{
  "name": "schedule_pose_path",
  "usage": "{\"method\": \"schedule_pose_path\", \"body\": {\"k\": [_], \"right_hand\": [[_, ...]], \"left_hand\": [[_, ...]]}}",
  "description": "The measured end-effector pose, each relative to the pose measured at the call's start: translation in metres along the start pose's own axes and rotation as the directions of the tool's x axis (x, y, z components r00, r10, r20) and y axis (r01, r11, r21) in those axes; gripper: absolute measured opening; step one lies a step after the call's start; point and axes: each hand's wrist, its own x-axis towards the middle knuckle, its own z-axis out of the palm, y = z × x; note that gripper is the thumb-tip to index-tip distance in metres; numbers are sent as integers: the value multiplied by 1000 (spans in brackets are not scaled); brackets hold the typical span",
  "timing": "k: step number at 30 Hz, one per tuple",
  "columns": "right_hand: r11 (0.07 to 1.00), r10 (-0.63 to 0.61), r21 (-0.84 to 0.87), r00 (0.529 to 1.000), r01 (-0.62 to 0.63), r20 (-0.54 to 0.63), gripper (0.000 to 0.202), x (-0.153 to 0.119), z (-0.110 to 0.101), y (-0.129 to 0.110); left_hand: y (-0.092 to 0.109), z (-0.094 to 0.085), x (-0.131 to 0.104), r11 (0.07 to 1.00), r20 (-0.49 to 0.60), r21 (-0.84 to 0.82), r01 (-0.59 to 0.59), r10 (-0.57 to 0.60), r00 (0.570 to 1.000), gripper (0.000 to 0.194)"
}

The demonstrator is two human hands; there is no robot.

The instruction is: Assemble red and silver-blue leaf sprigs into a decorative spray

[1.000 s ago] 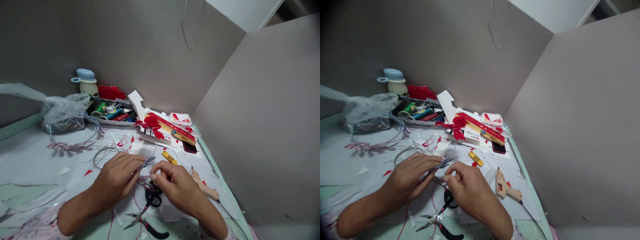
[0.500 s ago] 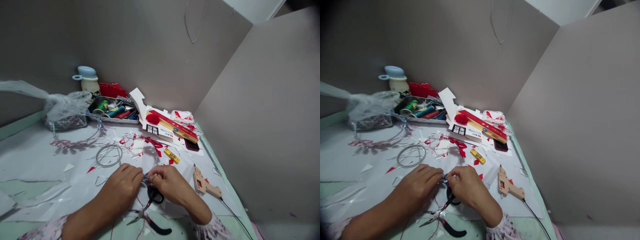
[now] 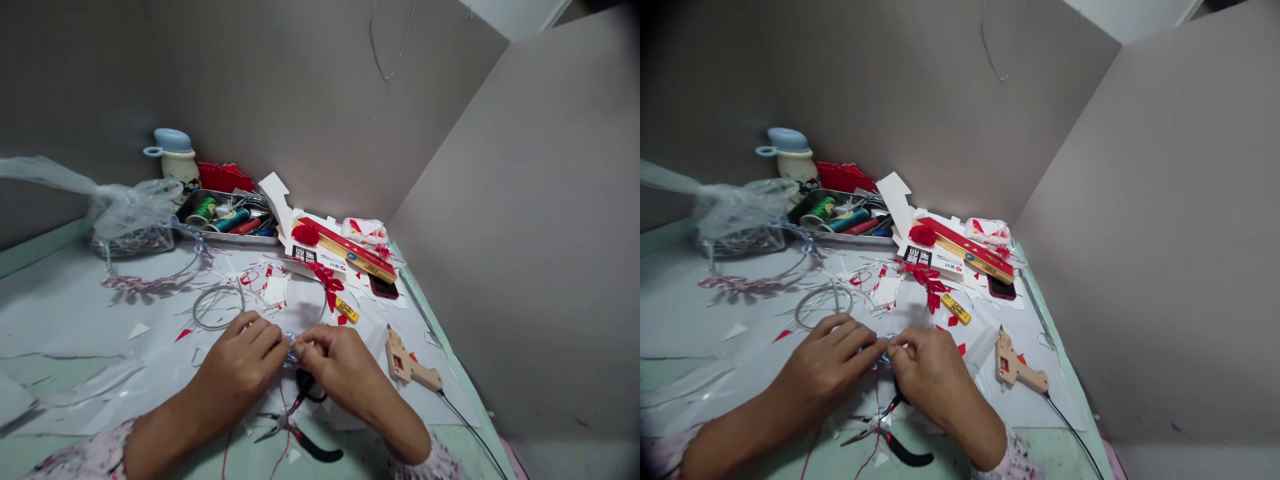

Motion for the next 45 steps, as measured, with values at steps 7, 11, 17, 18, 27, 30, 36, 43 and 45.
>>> {"method": "schedule_pose_path", "body": {"k": [7,11,17,18,27,30,36,43,45], "right_hand": [[996,74,62,995,-69,-72,22,14,9,6],[997,75,-9,990,-76,-120,25,22,18,13],[999,36,-18,996,-37,-85,30,24,23,22],[999,40,-5,996,-41,-81,30,24,23,23],[999,54,9,998,-53,-34,33,26,23,24],[999,45,-12,998,-46,-34,30,27,25,24],[995,29,-96,995,-38,-90,27,31,28,25],[965,-32,-260,999,23,-32,27,41,29,15],[948,-38,-318,999,26,-32,25,41,29,11]], "left_hand": [[-3,10,13,986,18,162,-33,30,999,33],[6,19,18,966,132,255,34,-69,989,26],[22,14,24,956,330,223,192,-259,908,23],[24,11,24,952,367,211,223,-289,884,23],[44,2,14,976,471,191,106,-186,863,34],[55,10,9,957,469,291,-1,-141,872,36],[61,13,6,944,445,326,-53,-104,889,43],[63,15,-1,939,379,341,-43,-95,921,44],[64,17,-2,941,372,337,-42,-92,924,44]]}}
